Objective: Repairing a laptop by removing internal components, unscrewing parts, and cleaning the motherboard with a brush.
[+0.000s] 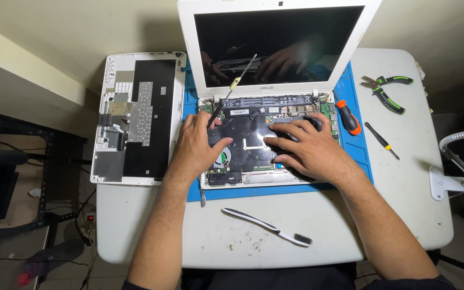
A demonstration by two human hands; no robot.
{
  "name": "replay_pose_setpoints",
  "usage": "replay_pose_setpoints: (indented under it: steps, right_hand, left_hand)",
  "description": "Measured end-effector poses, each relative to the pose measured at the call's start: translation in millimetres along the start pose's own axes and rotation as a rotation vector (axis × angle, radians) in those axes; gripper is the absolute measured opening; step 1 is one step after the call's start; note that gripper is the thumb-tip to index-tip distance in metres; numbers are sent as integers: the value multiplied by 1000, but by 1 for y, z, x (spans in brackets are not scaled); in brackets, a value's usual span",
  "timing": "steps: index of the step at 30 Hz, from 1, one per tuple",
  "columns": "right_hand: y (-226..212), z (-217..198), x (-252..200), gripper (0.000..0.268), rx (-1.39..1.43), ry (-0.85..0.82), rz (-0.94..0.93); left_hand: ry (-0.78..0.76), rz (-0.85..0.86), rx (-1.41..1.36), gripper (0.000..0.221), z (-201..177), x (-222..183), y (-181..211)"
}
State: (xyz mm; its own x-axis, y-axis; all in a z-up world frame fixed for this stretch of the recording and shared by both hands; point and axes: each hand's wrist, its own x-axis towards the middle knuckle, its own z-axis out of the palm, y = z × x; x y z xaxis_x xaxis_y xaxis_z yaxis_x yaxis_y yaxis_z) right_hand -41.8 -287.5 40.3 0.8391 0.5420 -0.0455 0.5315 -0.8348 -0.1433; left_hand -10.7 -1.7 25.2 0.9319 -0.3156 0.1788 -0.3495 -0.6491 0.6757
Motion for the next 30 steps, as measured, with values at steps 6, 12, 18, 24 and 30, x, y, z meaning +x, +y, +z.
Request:
replay_pose_setpoints:
  steps: [6,12,18,24,30]
  right_hand:
    - [2,11,3,42,-60,59,-23]
    - [-24,8,24,50,8,132,-188]
    - [-53,15,55,72,46,49,-231]
    - [-56,26,63,72,11,28,-199]
    - [-54,29,63,69,11,65,-214]
  left_hand:
    - [54,14,-22,35,3,0,-14]
    - [262,-47,3,25,1,-1,-28]
    - [309,-118,-37,23,-3,-1,-26]
    - [202,-12,-20,20,2,0,-31]
    - [137,14,58,17,1,0,-31]
